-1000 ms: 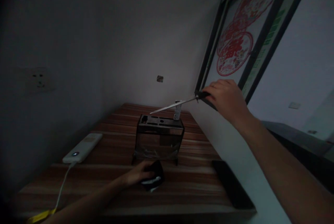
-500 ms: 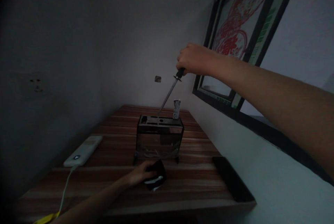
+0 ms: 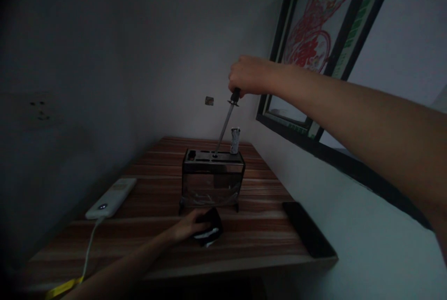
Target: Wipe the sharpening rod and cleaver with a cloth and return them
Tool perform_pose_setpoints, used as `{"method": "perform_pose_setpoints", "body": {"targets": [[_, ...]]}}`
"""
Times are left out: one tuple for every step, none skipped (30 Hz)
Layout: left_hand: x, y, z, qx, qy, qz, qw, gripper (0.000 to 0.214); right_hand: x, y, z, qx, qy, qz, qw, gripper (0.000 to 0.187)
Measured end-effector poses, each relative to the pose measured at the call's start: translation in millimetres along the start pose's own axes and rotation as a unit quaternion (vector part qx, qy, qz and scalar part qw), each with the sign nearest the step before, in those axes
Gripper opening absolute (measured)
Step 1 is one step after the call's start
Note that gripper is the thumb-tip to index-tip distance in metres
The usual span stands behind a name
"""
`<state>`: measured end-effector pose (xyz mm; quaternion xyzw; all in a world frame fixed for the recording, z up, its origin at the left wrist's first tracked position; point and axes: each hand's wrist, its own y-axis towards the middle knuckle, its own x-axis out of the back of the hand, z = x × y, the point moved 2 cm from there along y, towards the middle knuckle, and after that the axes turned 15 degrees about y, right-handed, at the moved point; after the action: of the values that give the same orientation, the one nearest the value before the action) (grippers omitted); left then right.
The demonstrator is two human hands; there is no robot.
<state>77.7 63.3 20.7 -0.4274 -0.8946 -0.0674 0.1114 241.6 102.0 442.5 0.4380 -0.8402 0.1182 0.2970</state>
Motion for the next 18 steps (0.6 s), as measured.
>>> {"method": "perform_pose_setpoints", "body": {"targets": [[-0.1,0.0,-0.4,0.002,0.001,-0.002,1.000,0.034,0.6,-0.6,2.2,-0.004,-0.008,0.011,1.000,0.049],[-0.4,-0.1,-0.8,0.004,0.002,-0.003,1.000,0.034,1.4,-1.2,4.4,-0.007,-0.018,0.026,0.999,0.046],[-0.5,-0.1,-1.3,0.007,0.004,-0.005,1.000,0.034,2.2,-1.8,6.6,-0.008,-0.030,0.041,0.999,0.041],[-0.8,-0.1,-1.8,0.009,0.005,-0.005,1.000,0.035,2.9,-2.4,8.8,-0.009,-0.042,0.056,0.998,0.034],[-0.9,-0.2,-2.4,0.010,0.007,-0.006,1.000,0.035,3.6,-2.8,10.9,-0.010,-0.051,0.068,0.996,0.027],[-1.0,-0.1,-2.8,0.010,0.009,-0.005,1.000,0.035,4.1,-2.9,12.8,-0.011,-0.056,0.074,0.996,0.020],[-1.0,-0.1,-3.3,0.009,0.010,-0.005,1.000,0.035,4.5,-2.8,14.5,-0.012,-0.056,0.077,0.995,0.016],[-0.9,0.0,-3.6,0.008,0.011,-0.007,1.000,0.035,4.7,-2.2,16.1,-0.012,-0.052,0.076,0.996,0.013],[-0.7,0.1,-3.7,0.005,0.010,-0.007,1.000,0.035,4.9,-1.2,17.5,-0.013,-0.045,0.073,0.996,0.012],[-0.6,0.2,-3.8,0.002,0.008,-0.006,1.000,0.035,5.1,0.2,18.7,-0.014,-0.038,0.069,0.997,0.011],[-0.5,0.3,-3.8,-0.001,0.006,-0.004,1.000,0.035,5.3,2.0,19.8,-0.013,-0.032,0.066,0.997,0.011],[-0.6,0.3,-3.7,-0.005,0.004,0.000,1.000,0.036,5.5,4.0,20.6,-0.013,-0.030,0.064,0.997,0.012],[-0.6,0.4,-3.5,-0.008,0.003,0.005,1.000,0.036,5.6,6.4,21.1,-0.013,-0.031,0.065,0.997,0.012],[-0.7,0.4,-3.2,-0.010,0.003,0.009,1.000,0.037,5.6,8.9,21.2,-0.014,-0.035,0.066,0.997,0.013],[-0.7,0.5,-2.9,-0.011,0.003,0.010,1.000,0.037,5.4,11.7,20.9,-0.015,-0.042,0.068,0.997,0.015],[-0.6,0.5,-2.5,-0.010,0.003,0.009,1.000,0.039,4.8,14.5,20.1,-0.017,-0.051,0.071,0.996,0.017],[-0.6,0.5,-2.0,-0.007,0.002,0.007,1.000,0.040,4.0,17.5,19.0,-0.018,-0.059,0.073,0.995,0.019],[-0.5,0.5,-1.4,-0.004,0.001,0.006,1.000,0.040,2.9,20.5,17.6,-0.017,-0.067,0.074,0.995,0.021]]}}
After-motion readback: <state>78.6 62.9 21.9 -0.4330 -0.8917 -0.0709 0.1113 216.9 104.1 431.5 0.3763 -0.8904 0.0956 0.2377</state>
